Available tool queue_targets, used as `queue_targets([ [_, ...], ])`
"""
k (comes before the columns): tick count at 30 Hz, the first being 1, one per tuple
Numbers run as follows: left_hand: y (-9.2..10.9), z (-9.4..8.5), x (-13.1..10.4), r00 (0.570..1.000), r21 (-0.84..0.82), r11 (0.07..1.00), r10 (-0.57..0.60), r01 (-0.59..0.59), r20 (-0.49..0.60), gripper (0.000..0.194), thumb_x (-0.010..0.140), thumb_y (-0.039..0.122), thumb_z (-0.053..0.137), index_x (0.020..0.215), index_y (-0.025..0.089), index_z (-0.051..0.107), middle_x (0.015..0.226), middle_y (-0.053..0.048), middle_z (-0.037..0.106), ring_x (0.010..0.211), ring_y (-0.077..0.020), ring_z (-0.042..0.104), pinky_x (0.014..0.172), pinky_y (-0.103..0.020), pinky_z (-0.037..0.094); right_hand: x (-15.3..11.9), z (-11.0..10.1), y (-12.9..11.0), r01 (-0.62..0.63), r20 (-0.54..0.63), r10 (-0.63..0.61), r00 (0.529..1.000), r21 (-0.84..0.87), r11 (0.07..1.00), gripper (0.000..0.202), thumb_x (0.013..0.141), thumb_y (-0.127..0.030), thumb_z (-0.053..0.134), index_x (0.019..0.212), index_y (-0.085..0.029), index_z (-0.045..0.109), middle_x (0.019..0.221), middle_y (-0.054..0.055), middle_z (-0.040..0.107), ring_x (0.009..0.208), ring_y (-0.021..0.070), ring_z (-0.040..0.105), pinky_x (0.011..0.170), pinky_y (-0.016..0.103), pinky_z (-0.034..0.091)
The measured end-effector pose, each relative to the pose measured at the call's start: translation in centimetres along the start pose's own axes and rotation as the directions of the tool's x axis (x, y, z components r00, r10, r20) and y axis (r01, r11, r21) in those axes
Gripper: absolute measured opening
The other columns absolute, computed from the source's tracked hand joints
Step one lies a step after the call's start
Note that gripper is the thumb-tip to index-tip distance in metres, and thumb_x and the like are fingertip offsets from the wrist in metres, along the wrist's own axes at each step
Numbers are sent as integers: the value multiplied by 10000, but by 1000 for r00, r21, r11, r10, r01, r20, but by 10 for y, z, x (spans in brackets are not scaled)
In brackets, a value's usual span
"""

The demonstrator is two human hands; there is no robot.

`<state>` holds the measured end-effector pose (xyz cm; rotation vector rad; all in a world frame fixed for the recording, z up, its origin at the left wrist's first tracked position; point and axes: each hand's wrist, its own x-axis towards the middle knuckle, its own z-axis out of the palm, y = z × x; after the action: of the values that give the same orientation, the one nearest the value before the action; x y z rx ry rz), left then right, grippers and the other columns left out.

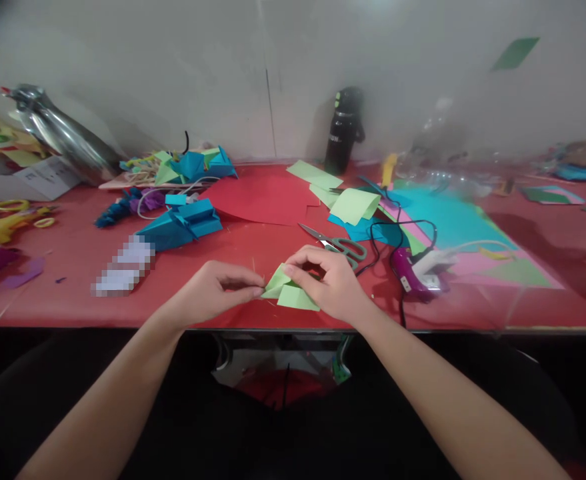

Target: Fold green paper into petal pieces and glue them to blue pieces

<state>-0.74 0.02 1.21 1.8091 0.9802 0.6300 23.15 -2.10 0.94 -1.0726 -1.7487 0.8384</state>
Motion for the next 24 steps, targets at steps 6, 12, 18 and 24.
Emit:
queue_targets([
  [6,-2,-1,-2,999,-29,999,46,-46,18,161,842,255,729,962,172,796,914,-35,799,849,-188,748,778,-237,596,1,-5,5,-59,36,58,998,27,998,179,917,-363,679,842,-205,716,841,17,705,757,153,620,690,282,480],
  [12,-6,9,-2,994,-142,985,91,-99,-61,251,817,286,791,1054,203,789,993,-38,802,894,-190,758,813,-240,609,1,-2,12,-132,-19,136,991,141,981,215,893,-400,699,835,-194,724,788,22,696,694,149,597,630,275,473],
  [18,-6,22,4,931,-112,973,154,-201,-330,110,823,269,788,903,199,814,892,-35,807,828,-191,764,756,-245,624,2,1,12,-162,-24,172,985,226,961,235,898,-410,690,851,-184,729,812,43,704,722,165,608,640,286,488],
  [24,-8,18,3,913,27,983,177,-180,-368,119,854,272,755,942,210,805,930,-27,807,847,-184,758,763,-244,611,2,-1,10,-154,54,146,988,224,962,301,949,-470,608,884,-201,725,836,42,696,730,167,610,658,298,500],
])
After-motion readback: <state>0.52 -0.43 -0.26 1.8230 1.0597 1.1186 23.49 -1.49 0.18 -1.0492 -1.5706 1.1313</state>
